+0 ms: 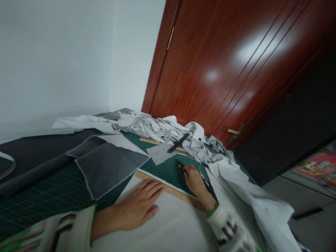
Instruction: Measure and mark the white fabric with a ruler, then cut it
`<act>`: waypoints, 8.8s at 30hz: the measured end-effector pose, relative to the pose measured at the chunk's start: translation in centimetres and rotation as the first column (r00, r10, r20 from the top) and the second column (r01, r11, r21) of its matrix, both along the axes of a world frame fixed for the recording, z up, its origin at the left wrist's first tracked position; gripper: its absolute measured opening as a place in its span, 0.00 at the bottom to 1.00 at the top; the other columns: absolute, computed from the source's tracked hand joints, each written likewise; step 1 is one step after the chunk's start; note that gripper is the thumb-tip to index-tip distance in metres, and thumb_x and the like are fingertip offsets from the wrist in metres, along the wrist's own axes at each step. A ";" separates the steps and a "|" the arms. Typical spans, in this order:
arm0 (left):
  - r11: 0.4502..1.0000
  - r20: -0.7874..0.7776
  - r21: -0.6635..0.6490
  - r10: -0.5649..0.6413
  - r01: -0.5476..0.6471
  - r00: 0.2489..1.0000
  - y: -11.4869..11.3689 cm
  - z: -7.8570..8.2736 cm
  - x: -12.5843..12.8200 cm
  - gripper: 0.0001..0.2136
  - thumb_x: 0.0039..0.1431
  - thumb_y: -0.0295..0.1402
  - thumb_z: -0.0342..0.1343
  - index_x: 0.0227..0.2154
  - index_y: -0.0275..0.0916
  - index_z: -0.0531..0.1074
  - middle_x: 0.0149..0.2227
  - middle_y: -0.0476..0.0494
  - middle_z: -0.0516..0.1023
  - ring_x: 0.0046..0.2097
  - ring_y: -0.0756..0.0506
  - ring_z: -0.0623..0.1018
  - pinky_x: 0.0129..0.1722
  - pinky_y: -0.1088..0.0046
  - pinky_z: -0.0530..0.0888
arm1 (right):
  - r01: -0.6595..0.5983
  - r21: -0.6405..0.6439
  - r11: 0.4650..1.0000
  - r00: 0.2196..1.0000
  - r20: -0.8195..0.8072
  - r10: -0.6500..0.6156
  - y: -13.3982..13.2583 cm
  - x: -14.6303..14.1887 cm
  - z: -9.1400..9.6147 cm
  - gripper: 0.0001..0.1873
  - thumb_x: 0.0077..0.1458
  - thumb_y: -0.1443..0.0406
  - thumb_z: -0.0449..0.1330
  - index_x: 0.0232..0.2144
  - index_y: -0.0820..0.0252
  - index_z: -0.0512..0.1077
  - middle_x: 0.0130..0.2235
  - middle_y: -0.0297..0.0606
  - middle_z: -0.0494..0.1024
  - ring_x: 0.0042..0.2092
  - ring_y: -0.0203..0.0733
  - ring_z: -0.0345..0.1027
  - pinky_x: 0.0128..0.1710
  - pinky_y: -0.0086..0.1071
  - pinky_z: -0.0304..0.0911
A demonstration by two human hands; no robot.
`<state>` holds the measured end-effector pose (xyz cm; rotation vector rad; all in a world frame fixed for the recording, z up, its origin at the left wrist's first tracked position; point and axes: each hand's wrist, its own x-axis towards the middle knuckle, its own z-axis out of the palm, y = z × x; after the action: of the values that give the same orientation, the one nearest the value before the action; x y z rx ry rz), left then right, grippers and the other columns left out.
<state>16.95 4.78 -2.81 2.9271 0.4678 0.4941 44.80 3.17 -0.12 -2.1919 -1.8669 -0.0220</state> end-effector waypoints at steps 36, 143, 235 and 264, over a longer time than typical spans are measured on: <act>0.987 -0.048 -0.156 0.027 -0.034 0.998 -0.3 0.4 0.2 0.27 0.65 0.32 0.52 0.66 0.34 0.60 0.69 0.35 0.59 0.69 0.34 0.59 0.67 0.49 0.58 | 0.081 -0.098 0.992 0.970 -0.221 -0.101 6.6 2.0 -1.7 0.08 0.62 0.62 0.62 0.36 0.63 0.73 0.36 0.34 0.77 0.39 0.39 0.73 0.43 0.39 0.69; 0.996 0.107 0.089 0.008 -0.017 0.994 0.5 -1.4 0.4 0.27 0.66 0.29 0.51 0.67 0.40 0.57 0.65 0.40 0.66 0.64 0.36 0.66 0.64 0.54 0.64 | 0.108 -0.034 0.994 0.909 -0.401 -0.113 -13.9 5.7 -2.3 0.14 0.51 0.57 0.51 0.34 0.56 0.70 0.27 0.38 0.76 0.28 0.44 0.72 0.29 0.34 0.65; 0.992 0.091 0.033 0.120 -0.124 0.989 -0.8 -1.0 0.3 0.25 0.62 0.32 0.55 0.62 0.35 0.64 0.63 0.36 0.70 0.64 0.35 0.66 0.63 0.55 0.64 | -0.360 -0.010 0.933 0.604 -0.765 0.225 -6.5 -2.7 8.3 0.12 0.57 0.55 0.63 0.32 0.57 0.74 0.30 0.31 0.74 0.33 0.36 0.65 0.34 0.29 0.59; 0.949 -0.069 -0.094 0.295 -0.301 0.953 -2.0 0.7 0.3 0.30 0.60 0.32 0.58 0.66 0.41 0.62 0.68 0.20 0.55 0.68 0.18 0.55 0.58 0.31 0.63 | -0.421 0.014 0.907 0.490 -0.838 0.241 8.1 -10.9 -1.0 0.03 0.44 0.70 0.64 0.22 0.58 0.76 0.25 0.30 0.77 0.29 0.36 0.69 0.33 0.30 0.63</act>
<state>17.21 2.74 -2.12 2.7864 0.9233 0.4100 33.95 11.23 -1.10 -1.4041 -1.6564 1.1265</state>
